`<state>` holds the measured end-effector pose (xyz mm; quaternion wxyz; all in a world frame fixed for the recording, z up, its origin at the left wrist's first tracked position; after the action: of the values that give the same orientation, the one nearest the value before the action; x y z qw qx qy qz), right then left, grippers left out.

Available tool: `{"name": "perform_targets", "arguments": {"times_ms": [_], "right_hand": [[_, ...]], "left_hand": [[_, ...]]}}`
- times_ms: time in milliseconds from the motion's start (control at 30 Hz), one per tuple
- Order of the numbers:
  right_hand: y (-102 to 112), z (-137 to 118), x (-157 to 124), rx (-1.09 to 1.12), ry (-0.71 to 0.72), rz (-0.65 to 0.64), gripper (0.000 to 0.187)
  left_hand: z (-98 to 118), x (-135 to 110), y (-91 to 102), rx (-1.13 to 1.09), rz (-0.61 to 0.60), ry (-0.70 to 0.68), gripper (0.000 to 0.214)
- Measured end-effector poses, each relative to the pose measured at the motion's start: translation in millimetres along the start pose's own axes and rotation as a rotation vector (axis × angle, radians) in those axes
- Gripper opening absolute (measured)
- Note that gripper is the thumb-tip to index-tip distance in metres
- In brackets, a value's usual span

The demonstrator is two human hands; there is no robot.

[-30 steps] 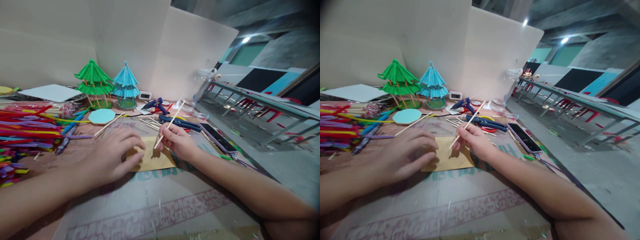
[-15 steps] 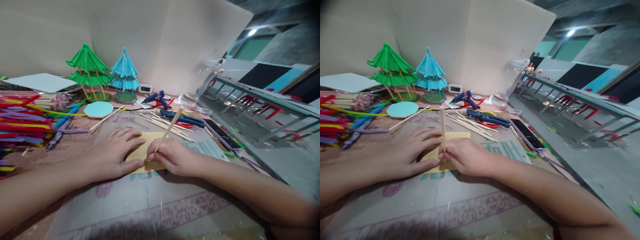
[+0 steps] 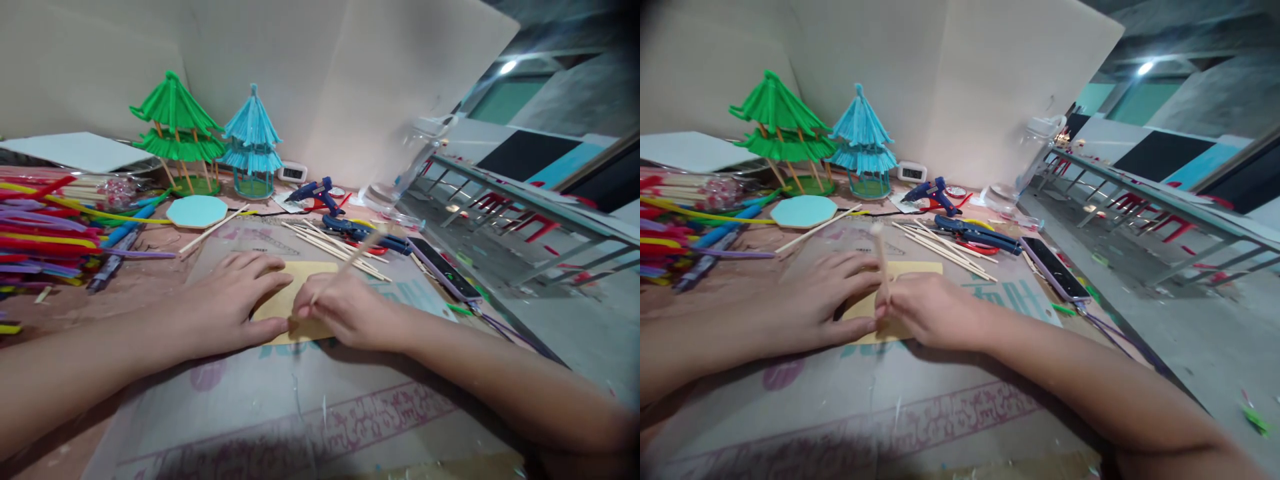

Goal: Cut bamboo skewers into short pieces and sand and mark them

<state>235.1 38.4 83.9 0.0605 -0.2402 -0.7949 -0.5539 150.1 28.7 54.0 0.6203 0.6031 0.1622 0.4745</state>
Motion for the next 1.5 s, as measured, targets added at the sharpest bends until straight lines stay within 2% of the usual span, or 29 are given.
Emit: {"name": "perform_targets", "arguments": {"times_ms": [100, 233, 333, 467, 567, 700, 800, 933, 1067, 1200, 1300, 1367, 1500], "right_hand": [[6, 7, 0, -0.097, -0.051, 0.071, 0.018], [-2, 3, 1, 0.009, -0.032, -0.010, 0.020], [7, 11, 2, -0.058, -0.111, 0.071, 0.020], [-2, 3, 2, 0.046, -0.036, -0.002, 0.020], [7, 14, 2, -0.042, -0.125, 0.092, 0.019], [-1, 8, 4, 0.057, -0.058, 0.039, 0.018], [8, 17, 4, -0.009, -0.135, 0.132, 0.016], [2, 11, 6, 0.089, -0.060, 0.050, 0.015], [13, 20, 5, -0.045, -0.148, 0.148, 0.017], [0, 3, 8, 0.045, -0.017, 0.030, 0.013], [11, 24, 8, -0.026, -0.146, 0.137, 0.011], [18, 47, 4, 0.140, -0.315, 0.228, 0.016], [14, 74, -6, 0.925, -0.540, 0.379, 0.021]], "left_hand": [[-1, 0, 0.9, 0.002, 0.006, 0.012, 0.057], [-1, 0, -1.2, -0.007, -0.016, 0.008, 0.055], [-1, 0, -0.3, -0.006, -0.005, 0.013, 0.058], [-1, 0, -0.5, -0.004, -0.007, 0.005, 0.054], [-1, 1, -0.5, 0.007, -0.019, 0.022, 0.058], [-2, 1, -3.1, 0.006, -0.062, 0.038, 0.059], [-2, 1, -2.7, 0.019, -0.061, 0.045, 0.063], [-2, 1, -3.5, 0.020, -0.064, 0.045, 0.059], [-3, 2, -4.1, 0.019, -0.060, 0.057, 0.062], [-1, 2, -3.7, -0.005, -0.045, 0.031, 0.056], [-4, 2, -3.5, 0.003, -0.054, 0.058, 0.062], [-5, 1, -4.1, 0.004, -0.070, 0.082, 0.065], [-6, 1, -3.6, -0.016, -0.060, 0.094, 0.066]]}}
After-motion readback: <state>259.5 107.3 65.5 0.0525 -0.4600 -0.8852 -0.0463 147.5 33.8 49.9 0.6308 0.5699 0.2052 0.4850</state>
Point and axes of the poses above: each hand's wrist, its own x-axis towards the middle knuckle, its own y-axis out of the back of the hand, z = x × y, the point moved 10 cm from there along x, towards the middle knuckle, and after that the axes turned 6 degrees about z, right-handed, at the moved point
